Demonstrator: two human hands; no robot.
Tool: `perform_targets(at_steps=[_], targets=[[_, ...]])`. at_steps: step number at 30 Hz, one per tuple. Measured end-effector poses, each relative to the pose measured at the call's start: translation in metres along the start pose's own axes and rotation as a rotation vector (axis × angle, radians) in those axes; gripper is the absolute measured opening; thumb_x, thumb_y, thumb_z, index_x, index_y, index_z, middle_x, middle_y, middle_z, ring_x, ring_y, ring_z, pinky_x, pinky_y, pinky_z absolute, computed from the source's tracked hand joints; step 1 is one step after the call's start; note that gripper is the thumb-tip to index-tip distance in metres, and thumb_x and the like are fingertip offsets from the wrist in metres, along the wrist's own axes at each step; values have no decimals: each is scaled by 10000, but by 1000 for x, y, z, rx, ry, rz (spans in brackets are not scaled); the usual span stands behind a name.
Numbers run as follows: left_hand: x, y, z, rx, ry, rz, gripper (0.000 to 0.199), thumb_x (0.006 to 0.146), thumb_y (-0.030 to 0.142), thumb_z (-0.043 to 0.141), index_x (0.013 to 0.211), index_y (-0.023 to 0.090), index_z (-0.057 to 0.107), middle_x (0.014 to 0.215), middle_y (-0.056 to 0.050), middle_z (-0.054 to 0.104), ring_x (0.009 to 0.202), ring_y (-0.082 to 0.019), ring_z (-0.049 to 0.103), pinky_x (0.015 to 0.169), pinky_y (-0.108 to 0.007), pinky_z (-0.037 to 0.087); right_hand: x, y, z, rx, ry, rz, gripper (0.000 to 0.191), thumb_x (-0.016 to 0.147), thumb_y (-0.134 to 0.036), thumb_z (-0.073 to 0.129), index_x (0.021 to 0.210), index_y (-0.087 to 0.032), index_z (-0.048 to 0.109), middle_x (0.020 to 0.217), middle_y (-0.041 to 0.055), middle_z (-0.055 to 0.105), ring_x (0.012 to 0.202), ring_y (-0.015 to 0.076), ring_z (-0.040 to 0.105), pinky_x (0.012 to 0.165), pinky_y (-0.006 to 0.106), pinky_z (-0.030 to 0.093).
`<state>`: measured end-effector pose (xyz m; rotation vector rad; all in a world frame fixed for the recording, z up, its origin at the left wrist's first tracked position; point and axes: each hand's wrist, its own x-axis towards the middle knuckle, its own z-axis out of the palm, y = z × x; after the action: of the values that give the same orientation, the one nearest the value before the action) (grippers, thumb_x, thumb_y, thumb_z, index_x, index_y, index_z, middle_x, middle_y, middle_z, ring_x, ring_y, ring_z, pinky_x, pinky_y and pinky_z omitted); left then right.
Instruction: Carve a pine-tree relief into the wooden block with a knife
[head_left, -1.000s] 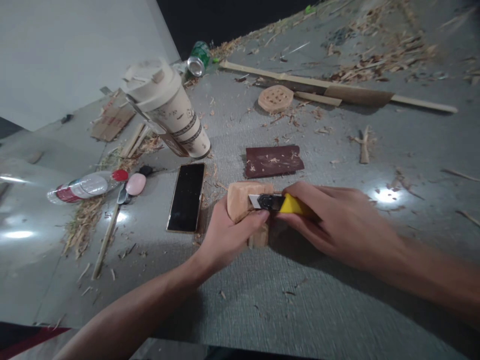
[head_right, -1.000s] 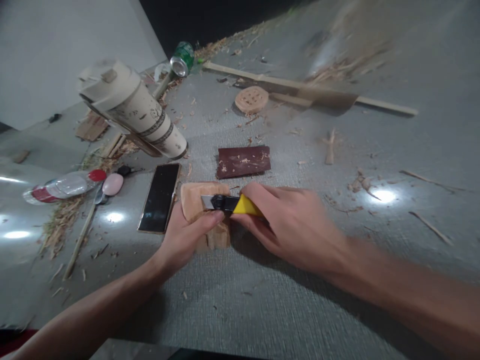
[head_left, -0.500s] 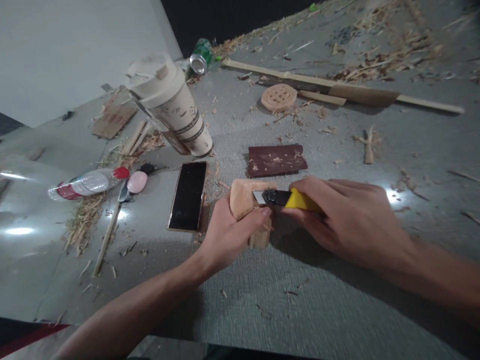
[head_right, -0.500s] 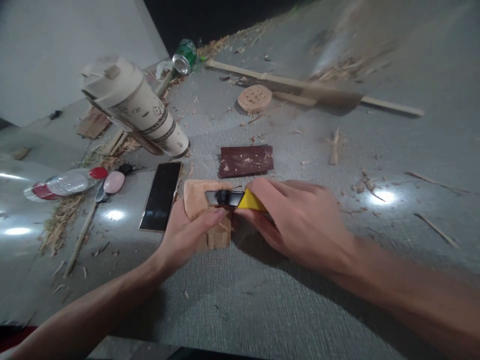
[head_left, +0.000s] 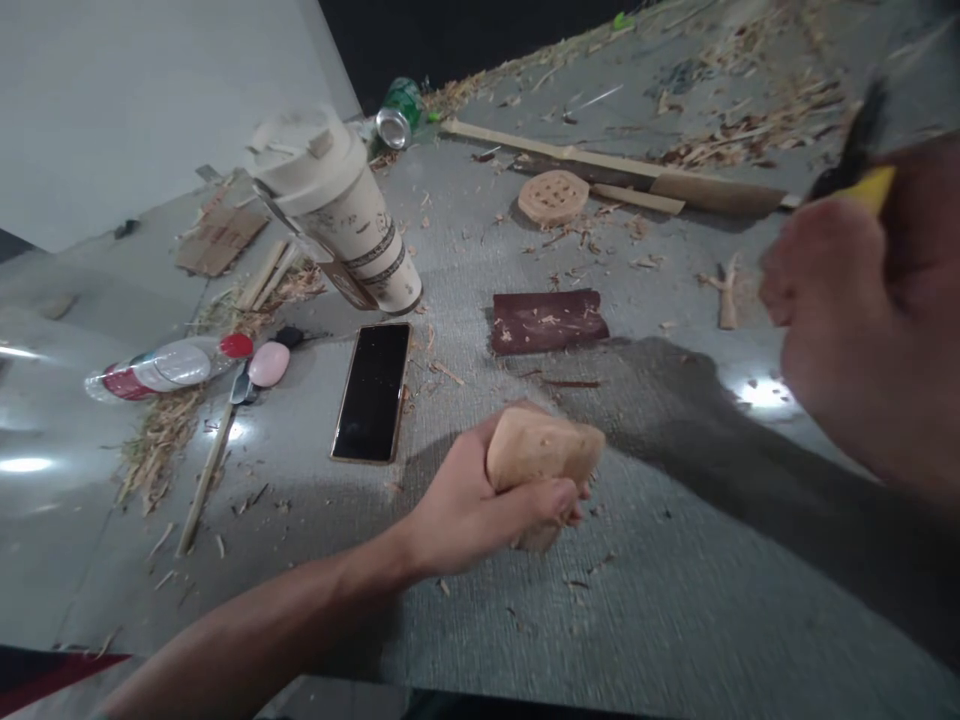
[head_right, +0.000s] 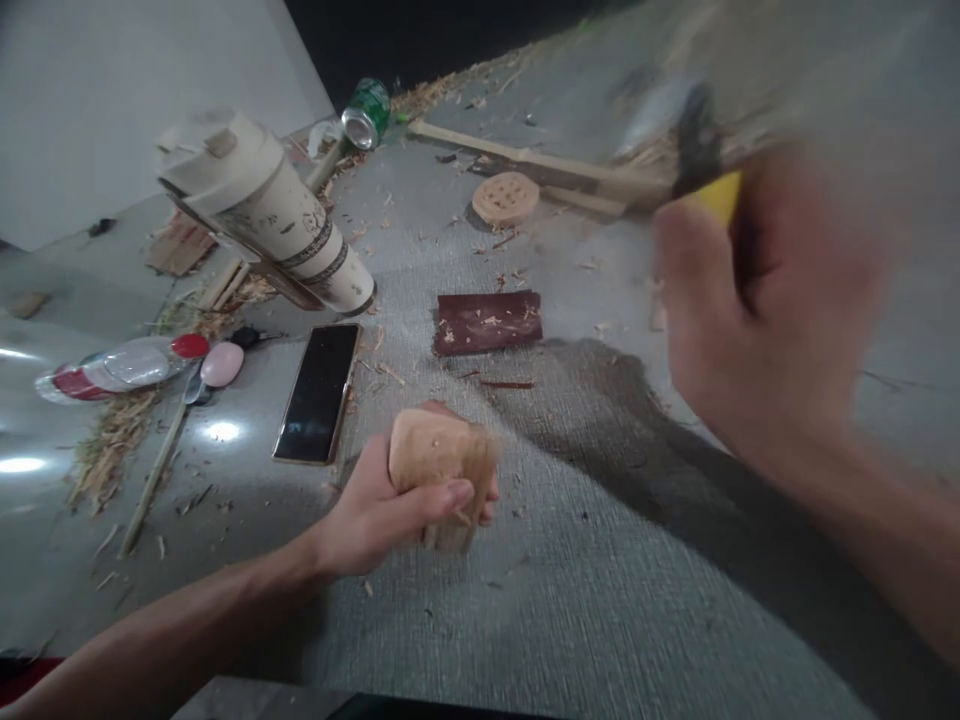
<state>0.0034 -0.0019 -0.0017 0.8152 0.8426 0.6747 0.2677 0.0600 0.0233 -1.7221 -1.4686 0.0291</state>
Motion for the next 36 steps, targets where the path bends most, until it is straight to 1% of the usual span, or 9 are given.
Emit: perform_targets(at_steps=[2,4,7,9,12,15,20,24,36], targets=[[1,0,0,-20,55,17,414,854,372,1003,1091,153,744,893,-49,823,758,-165,802,730,-282,701,6,8,3,32,17,-175,334,1049,-374,554,751,-290,432,676,-36,432,625,149,400,618,365,258],[4,3,0,-13,135,57,401,855,385,1000,1065,133,770,899,-56,821,759,-164,802,720,-273,700,2,11,8,74,-153,-328,339,1027,-450,640,794,-283,459,622,-66,425,548,124,369,579,344,254],[9,6,-3,19,209,120,395,855,414,992,1011,118,782,899,-68,817,762,-166,800,720,-269,694,-13,9,10,135,-381,-587,331,1109,-527,602,933,-247,599,592,-78,483,470,114,408,522,309,269],[11,5,-5,49,210,148,392,865,422,980,1035,133,777,870,-54,804,741,-167,783,700,-275,684,-21,6,9,131,-436,-747,357,1157,-538,548,990,-232,628,651,-49,573,506,126,472,529,306,294],[13,2,-7,127,214,250,391,852,374,988,1115,170,783,899,-27,791,757,-147,745,710,-254,655,-28,5,8,80,-475,-862,378,1182,-536,508,972,-236,608,687,-26,602,553,150,519,564,323,321],[14,0,-8,178,228,321,375,858,352,979,1136,185,791,953,-22,786,802,-135,726,768,-245,639,-30,6,9,43,-514,-895,385,1192,-522,482,945,-243,578,690,-18,596,568,162,532,590,351,308],[12,3,-6,211,232,247,389,854,390,964,1123,172,787,903,-27,758,761,-155,698,718,-270,630,-31,6,10,50,-514,-872,399,1194,-529,482,940,-240,586,690,-12,601,566,162,524,595,357,295],[11,3,-5,220,258,196,437,841,414,964,1161,171,793,915,-38,769,767,-175,714,731,-293,638,-32,4,9,44,-513,-861,412,1196,-531,484,930,-239,599,672,-8,596,572,173,527,597,358,302],[10,3,-5,257,243,198,417,884,431,911,1180,166,783,897,-43,772,756,-181,724,698,-288,630,-32,2,10,39,-505,-871,434,1200,-546,469,930,-231,594,666,-18,582,547,157,520,566,336,297]])
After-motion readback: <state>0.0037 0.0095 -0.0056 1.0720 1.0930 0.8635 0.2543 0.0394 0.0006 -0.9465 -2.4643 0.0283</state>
